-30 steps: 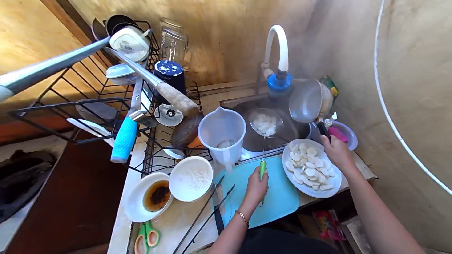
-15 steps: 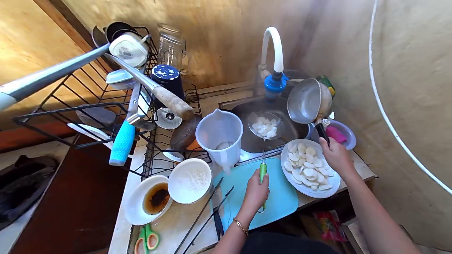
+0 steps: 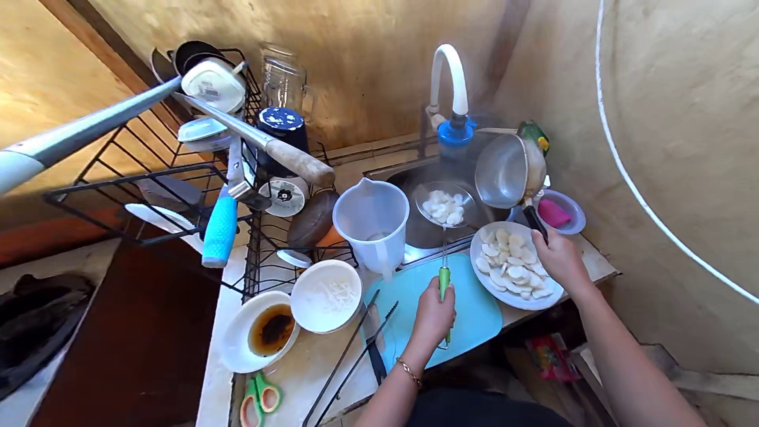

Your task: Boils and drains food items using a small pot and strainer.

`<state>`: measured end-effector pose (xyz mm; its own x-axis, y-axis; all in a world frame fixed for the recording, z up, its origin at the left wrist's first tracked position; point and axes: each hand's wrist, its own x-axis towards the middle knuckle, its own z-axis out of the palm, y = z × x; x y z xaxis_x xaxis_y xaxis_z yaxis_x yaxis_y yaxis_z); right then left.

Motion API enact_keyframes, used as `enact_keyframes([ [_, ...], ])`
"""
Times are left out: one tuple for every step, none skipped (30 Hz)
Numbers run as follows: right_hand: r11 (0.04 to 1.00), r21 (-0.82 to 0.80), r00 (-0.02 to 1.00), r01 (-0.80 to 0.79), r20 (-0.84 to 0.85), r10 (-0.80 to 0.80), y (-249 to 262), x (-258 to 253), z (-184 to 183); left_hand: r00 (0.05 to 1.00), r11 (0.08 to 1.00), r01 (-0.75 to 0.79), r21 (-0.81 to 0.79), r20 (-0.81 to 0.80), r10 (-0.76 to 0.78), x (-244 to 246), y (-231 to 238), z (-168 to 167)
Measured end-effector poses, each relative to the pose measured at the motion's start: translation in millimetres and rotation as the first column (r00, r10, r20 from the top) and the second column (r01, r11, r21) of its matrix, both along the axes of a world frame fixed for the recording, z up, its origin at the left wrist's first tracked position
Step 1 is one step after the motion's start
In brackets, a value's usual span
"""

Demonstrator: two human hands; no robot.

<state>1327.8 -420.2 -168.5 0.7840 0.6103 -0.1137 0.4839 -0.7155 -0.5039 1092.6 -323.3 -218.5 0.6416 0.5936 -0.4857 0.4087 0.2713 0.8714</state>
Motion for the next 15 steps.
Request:
enact_keyframes([
  [1.000, 0.019, 1.000, 0.008, 0.016, -0.009, -2, -6, 0, 1.000, 1.000, 0.010, 0.004, 0.006, -0.010, -2, 1, -1],
  [0.999, 0.043, 0.999, 0.015, 0.028, -0.016, -4, -12, 0, 1.000, 1.000, 0.028, 0.013, 0.004, -0.029, -3, 3, -2],
  [0.998, 0.061, 0.999, 0.021, 0.028, -0.023, -7, -18, 0, 0.999, 0.999, 0.051, 0.019, -0.003, -0.051, -5, 5, -1],
  [0.996, 0.082, 0.999, 0.034, 0.016, -0.035, -10, -23, 0, 0.998, 0.997, 0.069, 0.014, -0.008, -0.069, -8, 6, 1],
  [0.992, 0.118, 0.999, 0.051, 0.000, -0.051, -14, -26, 0, 0.997, 0.997, 0.082, 0.006, -0.007, -0.082, -11, 7, 5],
  [0.984, 0.164, 0.997, 0.075, -0.033, -0.071, -17, -29, 1, 0.996, 0.996, 0.088, 0.002, 0.001, -0.088, -15, 6, 9],
  [0.971, 0.214, 0.993, 0.105, -0.080, -0.090, -21, -34, 0, 0.996, 0.996, 0.094, 0.002, 0.009, -0.094, -21, 5, 10],
  [0.952, 0.275, 0.986, 0.137, -0.132, -0.104, -26, -40, -1, 0.995, 0.995, 0.104, 0.014, 0.014, -0.104, -26, 3, 9],
  [0.923, 0.343, 0.974, 0.175, -0.197, -0.111, -29, -47, 0, 0.993, 0.993, 0.115, 0.035, 0.018, -0.115, -30, 3, 6],
  [0.887, 0.407, 0.958, 0.217, -0.265, -0.113, -32, -55, 3, 0.991, 0.990, 0.127, 0.058, 0.020, -0.129, -32, 5, 4],
  [0.849, 0.460, 0.938, 0.262, -0.328, -0.112, -34, -62, 6, 0.990, 0.988, 0.136, 0.076, 0.020, -0.138, -33, 8, 2],
  [0.813, 0.500, 0.919, 0.300, -0.379, -0.106, -36, -69, 8, 0.989, 0.986, 0.143, 0.086, 0.018, -0.145, -33, 10, 1],
  [0.779, 0.530, 0.901, 0.334, -0.423, -0.099, -39, -74, 11, 0.989, 0.986, 0.145, 0.087, 0.016, -0.146, -31, 12, 1],
  [0.751, 0.555, 0.886, 0.358, -0.456, -0.086, -42, -78, 14, 0.989, 0.986, 0.143, 0.085, 0.019, -0.145, -30, 14, 4],
  [0.725, 0.574, 0.872, 0.380, -0.483, -0.075, -43, -82, 18, 0.989, 0.987, 0.140, 0.083, 0.027, -0.143, -29, 15, 7],
])
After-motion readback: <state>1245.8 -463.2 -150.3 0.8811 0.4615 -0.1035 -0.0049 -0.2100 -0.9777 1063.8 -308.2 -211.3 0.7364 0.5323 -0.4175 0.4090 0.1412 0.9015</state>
